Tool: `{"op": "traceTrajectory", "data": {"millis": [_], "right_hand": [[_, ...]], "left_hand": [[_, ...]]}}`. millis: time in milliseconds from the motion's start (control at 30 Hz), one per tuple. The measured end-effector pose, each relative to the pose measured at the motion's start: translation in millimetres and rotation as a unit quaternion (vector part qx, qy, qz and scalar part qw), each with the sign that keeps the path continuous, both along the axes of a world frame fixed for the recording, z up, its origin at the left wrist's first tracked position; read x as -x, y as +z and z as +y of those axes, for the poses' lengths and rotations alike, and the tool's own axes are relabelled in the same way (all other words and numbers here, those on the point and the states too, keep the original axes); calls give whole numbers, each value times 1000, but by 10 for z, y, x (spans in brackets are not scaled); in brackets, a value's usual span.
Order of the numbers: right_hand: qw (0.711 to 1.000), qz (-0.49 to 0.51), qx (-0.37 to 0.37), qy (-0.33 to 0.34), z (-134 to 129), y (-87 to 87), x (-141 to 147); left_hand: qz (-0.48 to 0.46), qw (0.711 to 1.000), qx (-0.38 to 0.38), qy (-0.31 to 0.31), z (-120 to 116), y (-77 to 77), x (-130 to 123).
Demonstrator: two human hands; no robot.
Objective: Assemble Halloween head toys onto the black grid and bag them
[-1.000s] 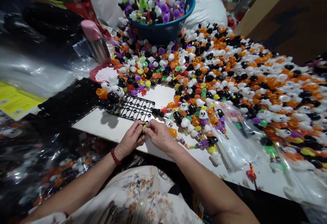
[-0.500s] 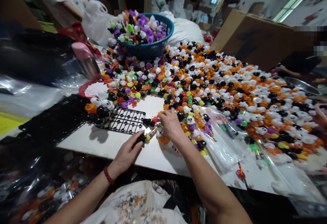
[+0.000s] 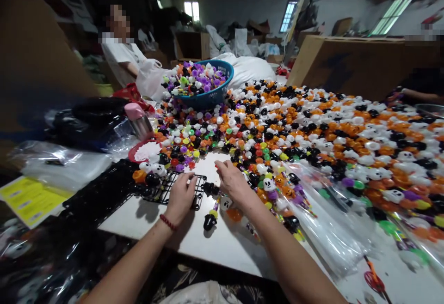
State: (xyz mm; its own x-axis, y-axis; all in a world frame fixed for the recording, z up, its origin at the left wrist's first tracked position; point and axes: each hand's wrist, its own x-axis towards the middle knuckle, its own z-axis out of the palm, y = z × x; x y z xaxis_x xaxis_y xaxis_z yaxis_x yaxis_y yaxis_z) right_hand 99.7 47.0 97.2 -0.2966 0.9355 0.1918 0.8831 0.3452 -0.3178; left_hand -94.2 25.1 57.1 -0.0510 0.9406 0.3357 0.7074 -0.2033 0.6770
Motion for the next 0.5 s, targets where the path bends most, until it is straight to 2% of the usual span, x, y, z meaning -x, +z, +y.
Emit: {"op": "traceTrajectory", "data": {"millis": [133,233,367,500], "right_hand": [[995,102,-17,-4,-392,56,-70],[985,174,-9,-9,-723,31,-126],[975,224,6,-4,-1090,-54,-236],[971,238,-13,-9,-1351,-164,-407]], "left_hand": [[69,997,9,40,636,21,-53],[89,995,0,40,993,17,-173],[118,993,-21,6,1343,61,-426],[143,988,-32,-39,1582,144,-721]]}}
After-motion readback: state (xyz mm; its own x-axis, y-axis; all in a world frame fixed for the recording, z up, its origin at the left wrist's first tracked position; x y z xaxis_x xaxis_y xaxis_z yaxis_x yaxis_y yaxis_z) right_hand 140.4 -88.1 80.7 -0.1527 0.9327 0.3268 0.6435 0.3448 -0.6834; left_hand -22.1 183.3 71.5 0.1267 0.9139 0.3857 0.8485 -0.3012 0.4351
